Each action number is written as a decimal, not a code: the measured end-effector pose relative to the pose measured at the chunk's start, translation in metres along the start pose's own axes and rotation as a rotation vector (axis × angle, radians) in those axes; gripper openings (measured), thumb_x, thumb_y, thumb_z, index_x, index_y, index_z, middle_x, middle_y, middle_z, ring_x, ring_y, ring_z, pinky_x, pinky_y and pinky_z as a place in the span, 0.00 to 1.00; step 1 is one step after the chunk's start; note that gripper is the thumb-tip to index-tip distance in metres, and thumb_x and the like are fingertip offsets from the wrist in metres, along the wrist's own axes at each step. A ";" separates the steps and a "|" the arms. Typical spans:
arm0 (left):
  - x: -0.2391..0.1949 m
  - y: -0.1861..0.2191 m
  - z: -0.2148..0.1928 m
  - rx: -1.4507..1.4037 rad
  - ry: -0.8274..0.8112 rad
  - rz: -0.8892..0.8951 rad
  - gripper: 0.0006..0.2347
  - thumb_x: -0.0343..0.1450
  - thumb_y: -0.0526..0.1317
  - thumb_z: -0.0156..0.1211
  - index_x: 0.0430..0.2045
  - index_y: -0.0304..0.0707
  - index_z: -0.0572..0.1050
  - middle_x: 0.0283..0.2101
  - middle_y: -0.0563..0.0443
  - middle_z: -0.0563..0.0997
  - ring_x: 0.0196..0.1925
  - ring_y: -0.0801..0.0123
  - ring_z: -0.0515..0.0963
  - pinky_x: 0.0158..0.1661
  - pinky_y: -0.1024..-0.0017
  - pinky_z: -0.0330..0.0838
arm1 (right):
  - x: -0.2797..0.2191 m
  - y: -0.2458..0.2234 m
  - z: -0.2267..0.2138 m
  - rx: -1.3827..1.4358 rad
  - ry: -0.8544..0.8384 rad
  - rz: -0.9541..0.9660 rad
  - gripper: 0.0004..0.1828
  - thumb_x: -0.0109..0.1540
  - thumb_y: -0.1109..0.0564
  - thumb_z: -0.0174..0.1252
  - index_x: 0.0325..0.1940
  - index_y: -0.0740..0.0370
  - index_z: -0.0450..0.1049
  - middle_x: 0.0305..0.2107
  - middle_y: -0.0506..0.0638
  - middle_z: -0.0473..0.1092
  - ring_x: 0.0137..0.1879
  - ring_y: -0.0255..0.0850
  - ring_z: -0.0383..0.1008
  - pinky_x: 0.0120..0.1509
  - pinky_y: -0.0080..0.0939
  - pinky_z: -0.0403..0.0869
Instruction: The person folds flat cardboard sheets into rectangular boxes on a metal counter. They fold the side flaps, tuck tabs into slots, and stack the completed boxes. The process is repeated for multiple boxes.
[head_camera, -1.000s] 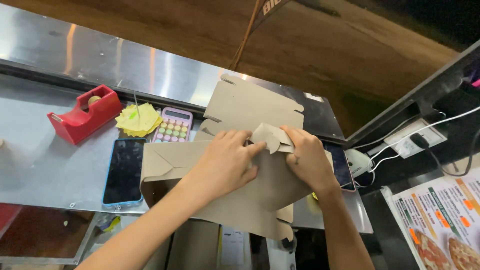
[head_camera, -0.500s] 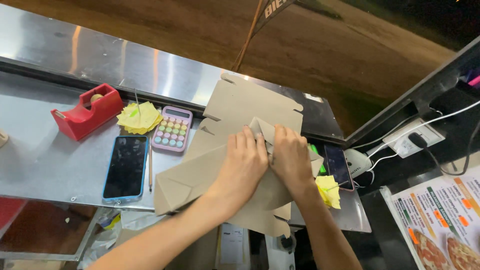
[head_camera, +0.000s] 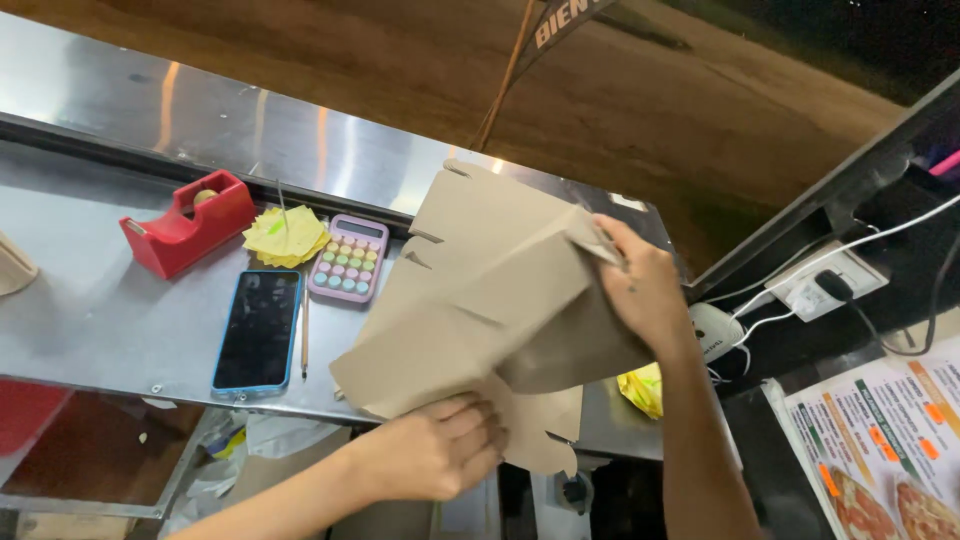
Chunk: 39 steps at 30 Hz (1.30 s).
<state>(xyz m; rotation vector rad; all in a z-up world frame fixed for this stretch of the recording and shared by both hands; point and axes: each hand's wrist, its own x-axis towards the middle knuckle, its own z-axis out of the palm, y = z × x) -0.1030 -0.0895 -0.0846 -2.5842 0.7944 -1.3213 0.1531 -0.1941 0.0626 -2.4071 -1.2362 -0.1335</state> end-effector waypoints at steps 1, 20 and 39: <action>-0.028 0.003 0.020 -0.040 -0.074 -0.186 0.11 0.79 0.38 0.47 0.32 0.28 0.74 0.35 0.36 0.77 0.38 0.47 0.78 0.43 0.54 0.71 | 0.001 0.008 -0.007 0.109 0.048 0.023 0.35 0.56 0.56 0.45 0.69 0.46 0.70 0.57 0.54 0.73 0.62 0.53 0.71 0.63 0.47 0.65; -0.155 -0.206 0.087 -0.307 -0.106 -0.986 0.15 0.66 0.28 0.56 0.45 0.45 0.75 0.47 0.45 0.83 0.54 0.44 0.80 0.55 0.51 0.73 | 0.003 0.080 0.112 0.544 -0.123 -0.081 0.17 0.58 0.57 0.66 0.43 0.76 0.80 0.35 0.71 0.78 0.44 0.57 0.80 0.49 0.62 0.75; -0.053 -0.071 -0.030 -1.106 -0.344 -1.882 0.38 0.70 0.60 0.57 0.68 0.28 0.59 0.57 0.18 0.72 0.44 0.30 0.83 0.32 0.54 0.84 | -0.091 0.032 0.109 0.850 -0.473 0.529 0.44 0.65 0.33 0.52 0.80 0.50 0.51 0.72 0.68 0.51 0.65 0.69 0.66 0.46 0.73 0.80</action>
